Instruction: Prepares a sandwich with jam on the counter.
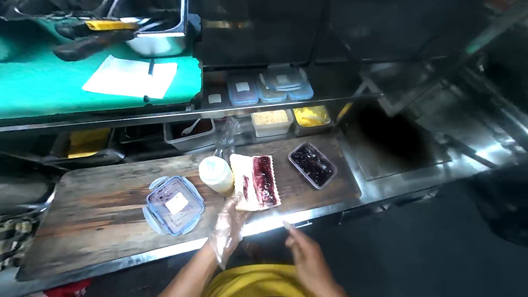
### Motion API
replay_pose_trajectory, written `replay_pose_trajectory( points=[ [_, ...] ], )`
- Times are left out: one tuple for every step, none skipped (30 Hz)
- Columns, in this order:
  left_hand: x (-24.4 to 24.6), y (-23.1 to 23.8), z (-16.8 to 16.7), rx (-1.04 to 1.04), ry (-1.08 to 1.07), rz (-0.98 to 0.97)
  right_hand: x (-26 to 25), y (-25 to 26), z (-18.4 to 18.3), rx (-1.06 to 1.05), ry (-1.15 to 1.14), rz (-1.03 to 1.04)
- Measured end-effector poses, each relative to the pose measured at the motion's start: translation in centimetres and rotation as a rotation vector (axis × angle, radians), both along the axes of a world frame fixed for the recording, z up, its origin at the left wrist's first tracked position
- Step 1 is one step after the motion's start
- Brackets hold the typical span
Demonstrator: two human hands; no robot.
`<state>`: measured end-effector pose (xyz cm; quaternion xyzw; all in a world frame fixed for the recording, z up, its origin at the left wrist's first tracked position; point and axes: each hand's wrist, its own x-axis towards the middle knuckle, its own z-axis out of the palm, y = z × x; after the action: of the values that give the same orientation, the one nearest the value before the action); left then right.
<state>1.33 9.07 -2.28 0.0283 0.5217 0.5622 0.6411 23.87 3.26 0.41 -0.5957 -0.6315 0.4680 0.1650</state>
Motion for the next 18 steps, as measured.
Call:
replay_pose_trajectory(
  points=[
    [0.7,0.3,0.5,0.061,0.128,-0.01,1.6,1.3,-1.2,0.016,0.06,-0.091],
    [1.3,0.8,0.8,0.123,0.275,-0.032,2.7,3.1,-2.3,0.007,0.082,-0.153],
    [2.0,1.5,1.1,0.158,0.424,-0.065,3.5,4.9,-3.3,-0.017,0.073,-0.169],
    [2.7,2.4,1.5,0.168,0.587,-0.116,3.9,6.6,-4.4,-0.057,0.05,-0.154],
    [3.4,3.5,2.0,0.146,0.797,-0.199,4.0,8.0,-5.2,-0.108,0.032,-0.126],
    [4.2,4.8,2.8,0.078,1.047,-0.319,4.0,9.2,-6.0,-0.158,0.027,-0.104],
    [5.1,6.4,3.3,-0.002,1.288,-0.492,3.9,10.2,-6.6,-0.202,0.036,-0.096],
    [6.2,7.9,3.1,-0.068,1.455,-0.644,3.8,11.0,-7.2,-0.228,0.05,-0.101],
    [7.3,9.1,2.1,-0.122,1.585,-0.796,3.9,11.4,-7.6,-0.244,0.054,-0.11],
    [8.4,9.9,0.6,-0.186,1.683,-0.963,4.2,11.5,-7.5,-0.253,0.033,-0.102],
    [9.3,10.3,-0.5,-0.251,1.755,-1.113,4.9,11.4,-7.0,-0.246,-0.022,-0.063],
    [9.9,10.5,-1.0,-0.297,1.776,-1.185,5.9,11.3,-6.1,-0.212,-0.1,0.0],
    [10.2,10.8,-0.5,-0.336,1.76,-1.201,7.0,11.0,-5.3,-0.15,-0.175,0.07],
    [10.2,10.8,0.5,-0.359,1.716,-1.153,8.2,10.5,-4.8,-0.061,-0.22,0.115],
    [10.0,10.4,1.1,-0.368,1.679,-1.035,9.3,9.9,-4.6,0.029,-0.197,0.124],
    [9.6,9.8,1.3,-0.359,1.654,-0.873,9.8,9.5,-4.4,0.076,-0.117,0.113],
    [9.0,9.5,1.3,-0.36,1.614,-0.719,9.6,9.7,-4.2,0.06,0.009,0.09],
    [8.4,9.5,1.0,-0.396,1.545,-0.593,8.7,10.2,-4.6,0.001,0.157,0.072]
  ],
)
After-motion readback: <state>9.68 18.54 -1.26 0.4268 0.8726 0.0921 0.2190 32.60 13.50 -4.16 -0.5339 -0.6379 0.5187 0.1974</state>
